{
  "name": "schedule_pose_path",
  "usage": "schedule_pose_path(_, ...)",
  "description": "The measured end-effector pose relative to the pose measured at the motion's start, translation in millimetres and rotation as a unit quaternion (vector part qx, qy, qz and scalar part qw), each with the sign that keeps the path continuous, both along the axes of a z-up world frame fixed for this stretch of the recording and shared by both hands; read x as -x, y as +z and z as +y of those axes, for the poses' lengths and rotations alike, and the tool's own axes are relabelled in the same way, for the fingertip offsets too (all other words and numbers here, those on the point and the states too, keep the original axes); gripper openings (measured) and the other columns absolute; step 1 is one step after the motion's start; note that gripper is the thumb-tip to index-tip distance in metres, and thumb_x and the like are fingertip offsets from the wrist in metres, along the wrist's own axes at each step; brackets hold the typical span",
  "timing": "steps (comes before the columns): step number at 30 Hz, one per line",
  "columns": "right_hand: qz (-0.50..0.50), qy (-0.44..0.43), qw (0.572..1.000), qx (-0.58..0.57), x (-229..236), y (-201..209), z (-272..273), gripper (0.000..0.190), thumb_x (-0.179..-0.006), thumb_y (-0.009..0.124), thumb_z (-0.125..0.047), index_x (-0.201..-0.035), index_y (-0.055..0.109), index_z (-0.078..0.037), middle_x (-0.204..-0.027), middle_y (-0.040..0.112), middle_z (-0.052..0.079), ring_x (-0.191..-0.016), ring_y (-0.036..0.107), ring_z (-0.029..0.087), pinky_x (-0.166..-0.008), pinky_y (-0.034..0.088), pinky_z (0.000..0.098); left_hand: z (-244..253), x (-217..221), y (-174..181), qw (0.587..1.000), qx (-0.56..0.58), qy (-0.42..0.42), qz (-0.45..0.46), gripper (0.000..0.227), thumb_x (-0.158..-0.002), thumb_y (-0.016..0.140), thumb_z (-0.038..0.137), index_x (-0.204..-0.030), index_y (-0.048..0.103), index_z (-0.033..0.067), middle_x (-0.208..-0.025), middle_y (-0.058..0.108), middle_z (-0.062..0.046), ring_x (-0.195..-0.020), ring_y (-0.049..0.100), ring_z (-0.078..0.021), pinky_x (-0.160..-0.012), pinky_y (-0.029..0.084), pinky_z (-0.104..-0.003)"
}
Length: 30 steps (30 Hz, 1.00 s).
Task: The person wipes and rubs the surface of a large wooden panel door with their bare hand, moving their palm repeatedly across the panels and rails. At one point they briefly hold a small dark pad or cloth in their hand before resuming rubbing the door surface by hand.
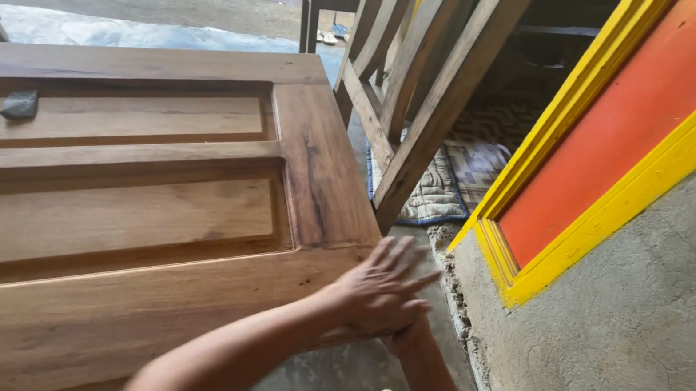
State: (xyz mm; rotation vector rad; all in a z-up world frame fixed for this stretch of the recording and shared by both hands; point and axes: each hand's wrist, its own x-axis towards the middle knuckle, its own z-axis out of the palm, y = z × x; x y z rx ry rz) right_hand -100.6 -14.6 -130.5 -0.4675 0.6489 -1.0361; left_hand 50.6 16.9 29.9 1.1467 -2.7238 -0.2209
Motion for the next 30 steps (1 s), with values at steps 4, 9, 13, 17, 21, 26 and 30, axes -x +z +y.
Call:
schedule_pose_path(4,-0.015,0.000,1.000,0.004,1,4,9,0.066,-0.100,0.035,-0.052,-0.149,0.045,-0.009,-0.144,0.056,0.019,-0.127,0.060,0.033,-0.102,0.053,0.0519,-51,71,-33,0.999,0.012,-0.025,0.020,0.072,-0.101,0.021,0.066,-0.163,0.022,0.0292,-0.170,0.010,-0.018,-0.158,-0.004,-0.0400,-0.125,-0.008,-0.061)
schedule_pose_path(9,-0.053,0.011,0.998,0.021,7,-24,-10,0.071,-0.099,0.033,-0.058,-0.148,0.044,-0.009,-0.144,0.055,0.020,-0.127,0.059,0.034,-0.101,0.055,0.0514,-2,-9,-1,0.999,0.008,-0.041,0.025,0.072,-0.104,0.022,0.063,-0.164,0.022,0.0247,-0.171,0.008,-0.019,-0.159,-0.005,-0.0403,-0.125,-0.007,-0.058)
schedule_pose_path(13,0.134,0.026,0.965,0.224,13,-42,0,0.052,-0.100,0.050,-0.029,-0.139,0.052,0.005,-0.131,0.064,0.025,-0.117,0.065,0.034,-0.096,0.057,0.0489,60,-128,9,1.000,-0.020,0.020,-0.014,0.071,-0.105,0.022,0.057,-0.164,0.019,0.0182,-0.172,0.002,-0.018,-0.158,-0.008,-0.0375,-0.125,-0.008,-0.053)
schedule_pose_path(17,0.153,0.017,0.956,0.250,5,-18,3,0.048,-0.095,0.057,-0.019,-0.133,0.056,0.010,-0.126,0.069,0.026,-0.112,0.069,0.032,-0.093,0.059,0.0453,82,-152,22,0.997,-0.021,0.055,-0.047,0.071,-0.104,0.023,0.057,-0.164,0.018,0.0197,-0.171,0.000,-0.018,-0.156,-0.010,-0.0369,-0.123,-0.009,-0.053)
schedule_pose_path(21,0.088,0.023,0.971,0.222,2,-9,6,0.055,-0.091,0.062,-0.026,-0.135,0.055,0.006,-0.132,0.065,0.023,-0.118,0.065,0.032,-0.098,0.056,0.0445,60,-86,21,1.000,-0.001,0.023,-0.020,0.072,-0.105,0.023,0.059,-0.165,0.019,0.0188,-0.170,0.005,-0.022,-0.157,-0.006,-0.0408,-0.125,-0.006,-0.056)
schedule_pose_path(26,0.414,-0.017,0.782,0.466,9,-11,8,0.070,-0.083,0.074,-0.035,-0.142,0.052,-0.006,-0.146,0.056,0.015,-0.132,0.055,0.031,-0.106,0.048,0.0448,-9,50,-14,0.997,0.035,-0.038,0.050,0.073,-0.103,0.019,0.065,-0.164,0.024,0.0253,-0.170,0.013,-0.021,-0.158,0.000,-0.0420,-0.125,-0.004,-0.060)
schedule_pose_path(30,0.002,-0.030,0.987,0.160,7,-33,-2,0.078,-0.076,0.081,-0.043,-0.142,0.054,-0.010,-0.145,0.055,0.019,-0.131,0.053,0.034,-0.104,0.046,0.0500,-17,63,-28,0.997,0.037,-0.031,0.060,0.070,-0.102,0.018,0.064,-0.162,0.024,0.0282,-0.170,0.011,-0.018,-0.158,-0.002,-0.0391,-0.126,-0.005,-0.059)
